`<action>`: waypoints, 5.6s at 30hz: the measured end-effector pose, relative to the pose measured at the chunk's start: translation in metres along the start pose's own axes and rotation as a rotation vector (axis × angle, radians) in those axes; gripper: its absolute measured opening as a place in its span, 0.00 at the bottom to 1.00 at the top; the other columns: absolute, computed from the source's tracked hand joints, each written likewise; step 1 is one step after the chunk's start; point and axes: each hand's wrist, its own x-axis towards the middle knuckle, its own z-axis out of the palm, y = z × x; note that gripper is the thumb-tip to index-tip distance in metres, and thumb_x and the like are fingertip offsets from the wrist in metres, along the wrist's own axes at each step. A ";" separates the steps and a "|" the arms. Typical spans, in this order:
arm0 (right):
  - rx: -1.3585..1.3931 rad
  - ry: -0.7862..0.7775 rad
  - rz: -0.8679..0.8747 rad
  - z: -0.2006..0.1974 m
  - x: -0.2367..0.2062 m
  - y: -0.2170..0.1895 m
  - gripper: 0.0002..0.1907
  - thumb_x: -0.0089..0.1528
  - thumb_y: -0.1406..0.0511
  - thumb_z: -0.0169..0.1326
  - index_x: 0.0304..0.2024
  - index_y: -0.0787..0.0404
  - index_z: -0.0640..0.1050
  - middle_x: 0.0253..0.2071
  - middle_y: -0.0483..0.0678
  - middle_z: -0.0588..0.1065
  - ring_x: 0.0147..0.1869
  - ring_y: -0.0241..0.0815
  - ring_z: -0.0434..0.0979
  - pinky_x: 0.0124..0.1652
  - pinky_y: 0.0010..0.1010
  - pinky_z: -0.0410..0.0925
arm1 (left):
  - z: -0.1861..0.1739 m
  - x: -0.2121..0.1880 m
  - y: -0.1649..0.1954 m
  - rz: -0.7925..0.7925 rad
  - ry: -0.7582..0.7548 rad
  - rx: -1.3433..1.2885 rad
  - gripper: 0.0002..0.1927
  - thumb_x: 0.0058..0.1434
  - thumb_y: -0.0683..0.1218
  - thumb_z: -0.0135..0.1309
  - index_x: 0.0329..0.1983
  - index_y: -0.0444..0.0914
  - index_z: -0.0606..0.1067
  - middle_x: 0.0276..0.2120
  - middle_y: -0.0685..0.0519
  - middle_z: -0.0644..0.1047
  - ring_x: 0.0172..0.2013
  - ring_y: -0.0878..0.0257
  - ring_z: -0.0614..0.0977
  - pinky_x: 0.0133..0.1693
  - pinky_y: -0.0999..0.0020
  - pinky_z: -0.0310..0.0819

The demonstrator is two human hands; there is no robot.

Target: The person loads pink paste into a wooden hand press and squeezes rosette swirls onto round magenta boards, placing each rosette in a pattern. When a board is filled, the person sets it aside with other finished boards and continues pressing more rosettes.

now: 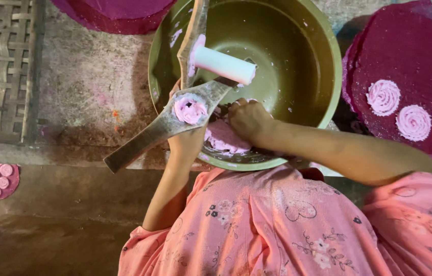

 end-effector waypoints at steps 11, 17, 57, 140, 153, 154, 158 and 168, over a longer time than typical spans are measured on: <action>0.140 -0.247 -0.024 -0.008 -0.015 0.004 0.14 0.64 0.61 0.48 0.45 0.63 0.79 0.47 0.58 0.78 0.45 0.54 0.83 0.38 0.43 0.76 | 0.002 0.000 0.003 -0.119 -0.024 -0.054 0.33 0.59 0.37 0.66 0.67 0.33 0.67 0.51 0.49 0.77 0.50 0.63 0.80 0.56 0.70 0.75; 0.020 -0.301 0.210 -0.016 -0.020 0.042 0.13 0.69 0.65 0.45 0.49 0.66 0.76 0.38 0.55 0.82 0.39 0.52 0.85 0.32 0.44 0.76 | 0.005 -0.004 0.005 -0.151 -0.011 -0.088 0.38 0.59 0.38 0.69 0.70 0.33 0.64 0.52 0.51 0.78 0.52 0.65 0.80 0.59 0.71 0.74; 1.172 0.143 0.088 -0.099 -0.159 0.097 0.16 0.65 0.65 0.57 0.55 0.58 0.83 0.35 0.53 0.82 0.32 0.45 0.75 0.33 0.33 0.68 | -0.037 0.041 0.019 0.622 -0.374 0.698 0.15 0.46 0.48 0.62 0.36 0.48 0.72 0.48 0.49 0.78 0.53 0.48 0.76 0.55 0.55 0.70; 1.055 0.874 -0.014 -0.028 -0.093 0.016 0.25 0.70 0.71 0.49 0.71 0.61 0.67 0.60 0.65 0.75 0.60 0.59 0.79 0.55 0.40 0.70 | 0.017 0.106 0.015 0.373 -0.141 0.747 0.29 0.61 0.55 0.61 0.61 0.38 0.68 0.64 0.38 0.67 0.53 0.47 0.76 0.51 0.52 0.76; 1.074 0.863 0.002 -0.021 -0.084 0.018 0.24 0.70 0.70 0.48 0.69 0.64 0.68 0.52 0.65 0.78 0.51 0.56 0.82 0.49 0.39 0.72 | 0.021 0.132 -0.024 0.689 -0.317 0.625 0.19 0.58 0.47 0.63 0.50 0.35 0.77 0.49 0.43 0.74 0.45 0.56 0.78 0.57 0.42 0.63; 1.071 0.783 0.035 -0.017 -0.088 0.019 0.24 0.68 0.71 0.48 0.68 0.63 0.70 0.50 0.65 0.78 0.50 0.58 0.82 0.48 0.38 0.73 | 0.015 0.129 -0.030 0.562 -0.186 0.617 0.24 0.57 0.46 0.64 0.54 0.31 0.74 0.48 0.41 0.76 0.45 0.55 0.79 0.54 0.48 0.67; 0.926 0.021 0.286 -0.009 -0.098 0.025 0.15 0.71 0.65 0.50 0.58 0.62 0.77 0.49 0.63 0.80 0.53 0.57 0.82 0.54 0.38 0.73 | -0.013 0.118 -0.047 0.015 0.049 0.275 0.21 0.57 0.40 0.63 0.53 0.28 0.75 0.44 0.45 0.82 0.43 0.58 0.82 0.47 0.63 0.77; 2.407 0.877 -0.705 -0.044 -0.133 0.085 0.53 0.67 0.44 0.54 0.80 0.63 0.44 0.65 0.60 0.65 0.64 0.53 0.71 0.60 0.39 0.71 | 0.105 -0.022 0.020 -0.905 -0.666 -0.928 0.10 0.50 0.40 0.56 0.33 0.28 0.79 0.32 0.43 0.81 0.34 0.55 0.81 0.37 0.63 0.75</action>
